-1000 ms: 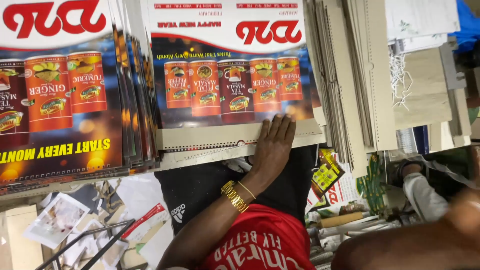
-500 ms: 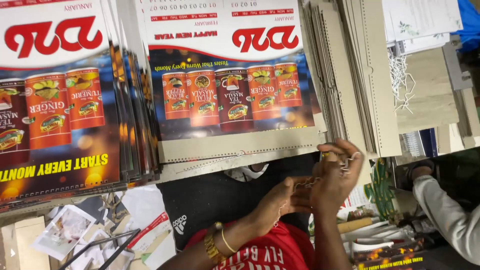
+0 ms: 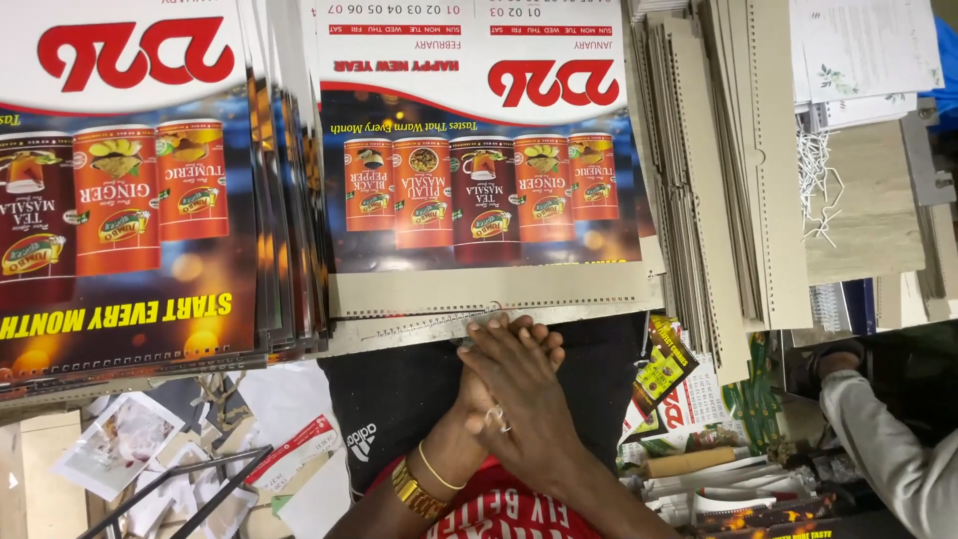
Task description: The person is assembling wall calendars by inserting a metal wire through the spiral binding holes. They manipulate the wire with their hands to thread it through the holes and then bend the ends to secure the calendar pages together.
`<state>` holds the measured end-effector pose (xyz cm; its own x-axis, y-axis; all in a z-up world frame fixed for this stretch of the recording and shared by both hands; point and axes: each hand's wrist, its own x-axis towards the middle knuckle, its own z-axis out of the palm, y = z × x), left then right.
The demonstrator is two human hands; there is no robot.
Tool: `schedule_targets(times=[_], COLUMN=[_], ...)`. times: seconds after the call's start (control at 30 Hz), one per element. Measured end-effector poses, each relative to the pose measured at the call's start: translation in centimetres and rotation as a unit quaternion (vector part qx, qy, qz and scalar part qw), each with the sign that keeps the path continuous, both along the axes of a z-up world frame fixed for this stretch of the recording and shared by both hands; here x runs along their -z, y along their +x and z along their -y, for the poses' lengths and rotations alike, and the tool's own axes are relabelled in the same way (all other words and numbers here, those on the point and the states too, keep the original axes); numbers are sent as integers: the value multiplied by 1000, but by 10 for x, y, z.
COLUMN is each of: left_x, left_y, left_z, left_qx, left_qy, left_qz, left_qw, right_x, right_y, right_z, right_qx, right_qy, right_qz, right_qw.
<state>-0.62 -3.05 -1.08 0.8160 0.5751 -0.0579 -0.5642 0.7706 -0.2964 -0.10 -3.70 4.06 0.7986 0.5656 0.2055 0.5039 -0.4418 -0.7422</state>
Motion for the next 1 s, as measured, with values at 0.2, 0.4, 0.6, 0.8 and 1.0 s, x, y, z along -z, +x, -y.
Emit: schedule_targets(times=[0.2, 0.4, 0.6, 0.8, 1.0], left_x=[8, 13, 4, -42, -32], left_y=[-15, -4, -8, -10, -8], left_z=[-39, -66, -70, -77, -74], left_qx=[197, 386, 508, 465, 444], left_qy=[40, 85, 183, 377, 324], left_qz=[-125, -240, -342, -340, -408], left_qw=[972, 887, 769, 725, 729], right_x=[6, 27, 44, 51, 49], right_y=[-10, -10, 8, 5, 8], right_z=[-3, 1, 14, 13, 11], right_qx=[-11, 106, 227, 204, 74], right_qy=[13, -78, -164, -211, -197], right_qz=[16, 180, 214, 167, 99], right_qw=[1000, 975, 936, 941, 972])
